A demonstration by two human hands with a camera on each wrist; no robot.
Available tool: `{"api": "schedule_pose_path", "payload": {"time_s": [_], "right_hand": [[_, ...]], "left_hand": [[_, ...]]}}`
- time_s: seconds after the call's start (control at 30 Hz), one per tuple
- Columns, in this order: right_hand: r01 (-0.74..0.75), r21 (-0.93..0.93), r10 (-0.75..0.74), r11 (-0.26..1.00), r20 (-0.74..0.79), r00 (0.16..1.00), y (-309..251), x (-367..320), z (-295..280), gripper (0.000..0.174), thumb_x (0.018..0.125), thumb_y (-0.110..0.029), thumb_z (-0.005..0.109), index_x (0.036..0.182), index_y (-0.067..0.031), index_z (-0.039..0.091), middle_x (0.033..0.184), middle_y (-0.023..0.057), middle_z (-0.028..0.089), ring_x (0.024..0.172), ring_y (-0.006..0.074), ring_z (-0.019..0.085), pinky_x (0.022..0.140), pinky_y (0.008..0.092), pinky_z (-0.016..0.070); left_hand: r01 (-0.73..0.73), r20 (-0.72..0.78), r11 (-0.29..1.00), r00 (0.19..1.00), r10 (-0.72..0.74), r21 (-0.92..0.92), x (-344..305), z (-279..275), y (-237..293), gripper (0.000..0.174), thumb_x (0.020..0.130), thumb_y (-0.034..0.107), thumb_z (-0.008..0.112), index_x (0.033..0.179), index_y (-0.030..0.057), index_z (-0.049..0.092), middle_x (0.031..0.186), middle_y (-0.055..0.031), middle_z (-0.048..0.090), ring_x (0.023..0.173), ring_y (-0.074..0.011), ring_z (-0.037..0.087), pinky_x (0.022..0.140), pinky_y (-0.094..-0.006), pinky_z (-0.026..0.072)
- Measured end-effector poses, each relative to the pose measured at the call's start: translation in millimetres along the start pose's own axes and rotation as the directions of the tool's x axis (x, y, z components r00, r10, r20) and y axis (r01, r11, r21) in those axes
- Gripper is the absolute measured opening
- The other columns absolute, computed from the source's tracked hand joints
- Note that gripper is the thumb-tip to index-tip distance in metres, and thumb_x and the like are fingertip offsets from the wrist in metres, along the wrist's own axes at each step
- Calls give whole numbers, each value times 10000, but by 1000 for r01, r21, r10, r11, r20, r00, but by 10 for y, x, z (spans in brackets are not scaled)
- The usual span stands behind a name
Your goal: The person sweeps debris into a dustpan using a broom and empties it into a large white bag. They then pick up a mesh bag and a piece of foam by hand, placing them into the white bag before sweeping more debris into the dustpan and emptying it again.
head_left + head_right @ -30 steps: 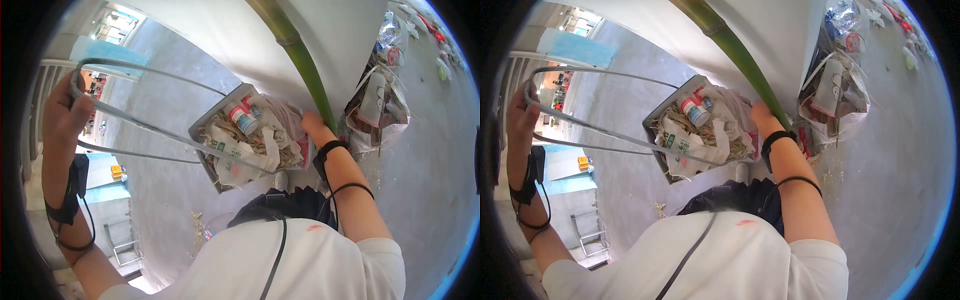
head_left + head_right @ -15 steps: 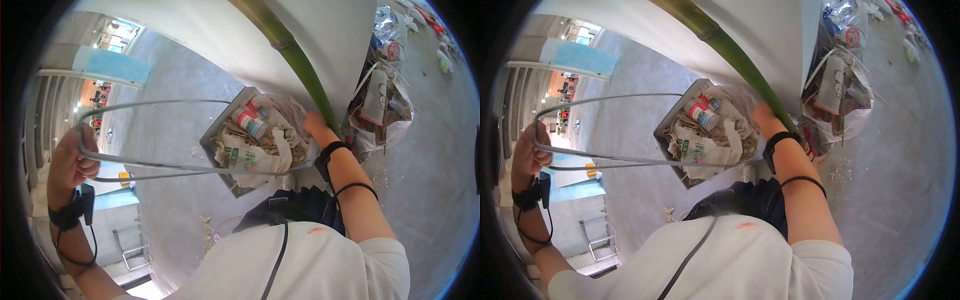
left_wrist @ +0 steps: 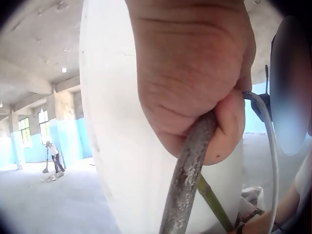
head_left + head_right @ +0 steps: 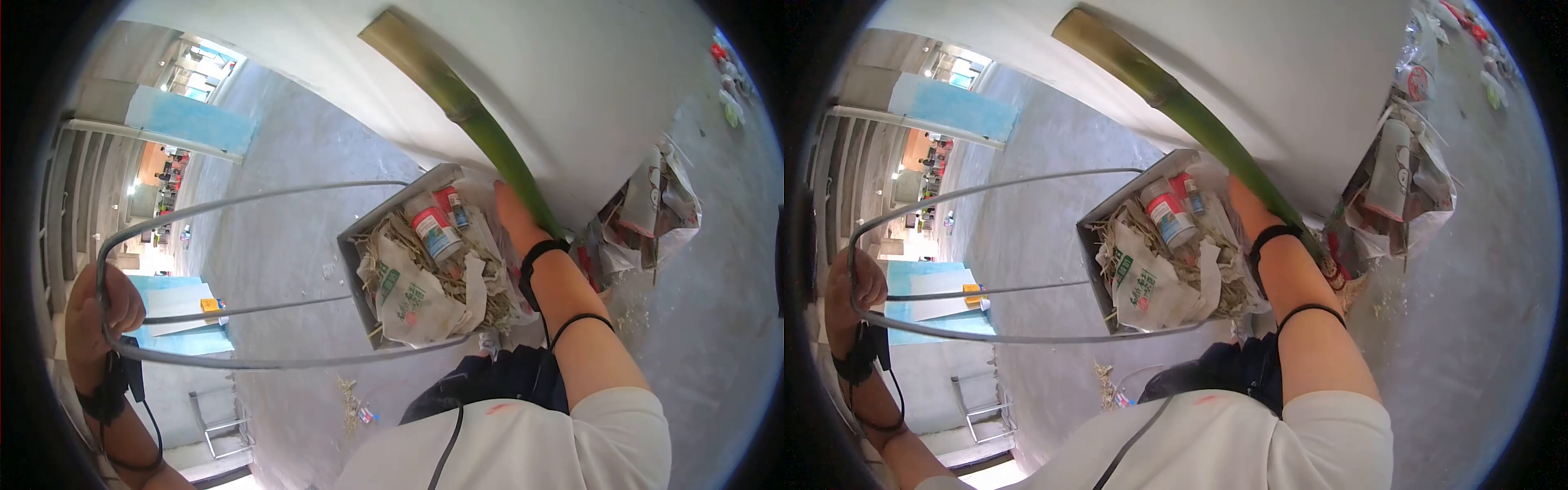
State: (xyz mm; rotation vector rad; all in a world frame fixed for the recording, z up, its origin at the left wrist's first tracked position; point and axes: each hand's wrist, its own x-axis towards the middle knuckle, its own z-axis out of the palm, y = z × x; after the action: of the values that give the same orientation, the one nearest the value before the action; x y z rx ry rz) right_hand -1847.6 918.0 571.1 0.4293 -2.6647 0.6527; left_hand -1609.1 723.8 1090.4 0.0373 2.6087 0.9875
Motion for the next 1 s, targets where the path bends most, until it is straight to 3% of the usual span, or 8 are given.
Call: {"api": "schedule_pose_path", "payload": {"time_s": [0.23, 0.33, 0.63, 0.67, 0.77, 0.83, 0.9, 1.0], "right_hand": [[-231, 234, 238, 944, 0, 971, 232, 106, 467, 213, 783, -194, 511, 740, 12, 547, 753, 213, 555, 745, 356, 547, 680, 417, 410], [-237, 291, 202, 927, 145, 969, 271, 41, 261, 216, 787, -191, 508, 772, 23, 531, 759, 219, 554, 757, 360, 546, 674, 421, 406], [-38, -86, 53, 996, 187, 981, 215, -447, -86, 509, 735, -107, 515, 1172, 37, 298, 871, 242, 553, 846, 343, 546, 762, 372, 432], [-30, -117, 49, 993, 171, 984, 239, -646, -57, 531, 725, -98, 518, 1186, 39, 295, 885, 244, 551, 861, 336, 546, 769, 366, 434], [-114, -30, 116, 993, 413, 904, 316, -999, 268, 457, 711, -120, 530, 1128, 35, 423, 974, 216, 530, 940, 311, 518, 806, 357, 413], [-36, -42, 55, 998, 760, 648, 339, -911, 455, 411, 730, -200, 531, 1081, 13, 506, 1105, 162, 493, 1038, 302, 462, 871, 356, 368], [302, 115, -301, 946, 657, 692, 390, -895, 102, 205, 692, -154, 549, 834, -13, 594, 864, 160, 568, 856, 271, 553, 764, 374, 426], [287, 303, -414, 909, 567, 712, 399, -904, -139, 142, 655, -170, 582, 692, -47, 643, 683, 132, 606, 711, 244, 602, 686, 373, 463]], "left_hand": [[-61, -234, 998, 970, 63, 18, -61, -54, -255, 331, 825, 360, 488, 662, 88, 392, 472, 44, 329, 370, -37, 260, 353, -180, 211], [-192, -35, 981, 981, 193, 23, 153, 25, -302, 291, 871, 327, 419, 712, 83, 427, 487, 40, 305, 370, -33, 232, 349, -187, 201], [444, -607, 890, 737, -297, 103, 498, 31, 567, 306, 854, 395, 425, 808, 94, 456, 496, 55, 345, 365, -34, 292, 321, -164, 254], [347, -628, 885, 774, -82, 311, 521, 109, 555, 318, 856, 414, 405, 800, 107, 466, 483, 61, 332, 354, -23, 282, 305, -159, 233], [134, -538, 950, 842, 42, 284, 694, 480, 739, 334, 848, 445, 398, 732, 135, 437, 468, 68, 297, 343, -15, 253, 296, -158, 203], [123, -390, 962, 920, -19, 242, 832, 470, 898, 349, 840, 467, 397, 689, 152, 405, 466, 74, 276, 341, -10, 233, 294, -158, 183], [253, -130, 946, 964, -230, 203, 948, 321, 1035, 371, 830, 488, 401, 649, 167, 358, 473, 80, 257, 342, -4, 214, 295, -157, 165], [275, -173, 946, 954, -246, 170, 1040, 243, 1225, 400, 815, 516, 403, 634, 168, 317, 478, 88, 226, 349, 2, 185, 298, -160, 150]]}}
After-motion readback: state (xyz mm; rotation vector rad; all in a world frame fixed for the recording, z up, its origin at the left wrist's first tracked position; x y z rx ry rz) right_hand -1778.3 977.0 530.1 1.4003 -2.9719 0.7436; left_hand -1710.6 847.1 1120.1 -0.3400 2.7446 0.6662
